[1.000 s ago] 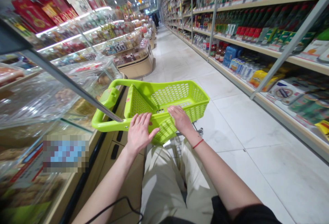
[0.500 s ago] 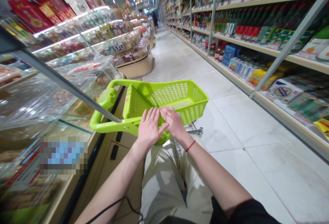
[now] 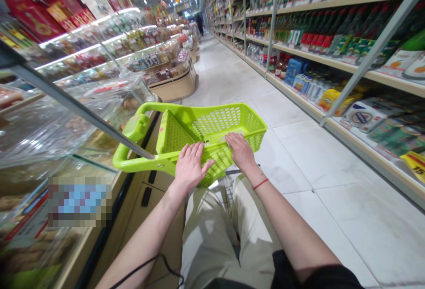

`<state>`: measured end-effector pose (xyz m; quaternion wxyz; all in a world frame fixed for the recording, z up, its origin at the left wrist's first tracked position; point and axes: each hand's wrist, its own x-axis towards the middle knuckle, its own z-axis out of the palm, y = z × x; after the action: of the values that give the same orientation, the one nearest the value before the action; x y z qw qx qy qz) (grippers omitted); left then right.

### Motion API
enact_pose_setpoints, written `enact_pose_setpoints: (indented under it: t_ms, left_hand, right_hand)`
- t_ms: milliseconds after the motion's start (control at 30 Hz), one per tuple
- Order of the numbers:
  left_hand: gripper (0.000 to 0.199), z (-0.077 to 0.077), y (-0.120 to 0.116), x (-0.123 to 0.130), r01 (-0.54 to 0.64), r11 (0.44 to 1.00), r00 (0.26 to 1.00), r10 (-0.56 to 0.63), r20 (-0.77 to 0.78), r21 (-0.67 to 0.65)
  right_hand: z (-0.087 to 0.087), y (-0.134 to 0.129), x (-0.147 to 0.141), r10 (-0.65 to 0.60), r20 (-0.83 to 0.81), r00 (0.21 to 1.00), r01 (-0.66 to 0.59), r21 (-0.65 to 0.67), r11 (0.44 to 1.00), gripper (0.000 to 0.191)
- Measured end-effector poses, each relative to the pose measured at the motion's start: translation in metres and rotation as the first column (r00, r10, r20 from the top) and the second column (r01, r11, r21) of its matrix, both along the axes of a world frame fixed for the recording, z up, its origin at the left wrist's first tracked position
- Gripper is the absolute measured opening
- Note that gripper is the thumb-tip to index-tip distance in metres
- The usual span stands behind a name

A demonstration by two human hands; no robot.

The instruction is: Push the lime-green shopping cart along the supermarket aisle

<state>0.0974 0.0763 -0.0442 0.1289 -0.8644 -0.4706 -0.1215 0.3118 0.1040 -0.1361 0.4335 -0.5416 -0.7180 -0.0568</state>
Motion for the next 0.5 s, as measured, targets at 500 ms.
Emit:
enact_pose_setpoints:
  t_ms: [500]
  left_hand:
    - [0.078, 0.002, 0.001, -0.013, -0.009, 1.000, 1.000, 0.009, 0.007, -0.004]
  right_hand:
    - [0.017, -0.009, -0.062, 0.203, -0.006, 0.979, -0.204, -0.047, 0.978, 0.051]
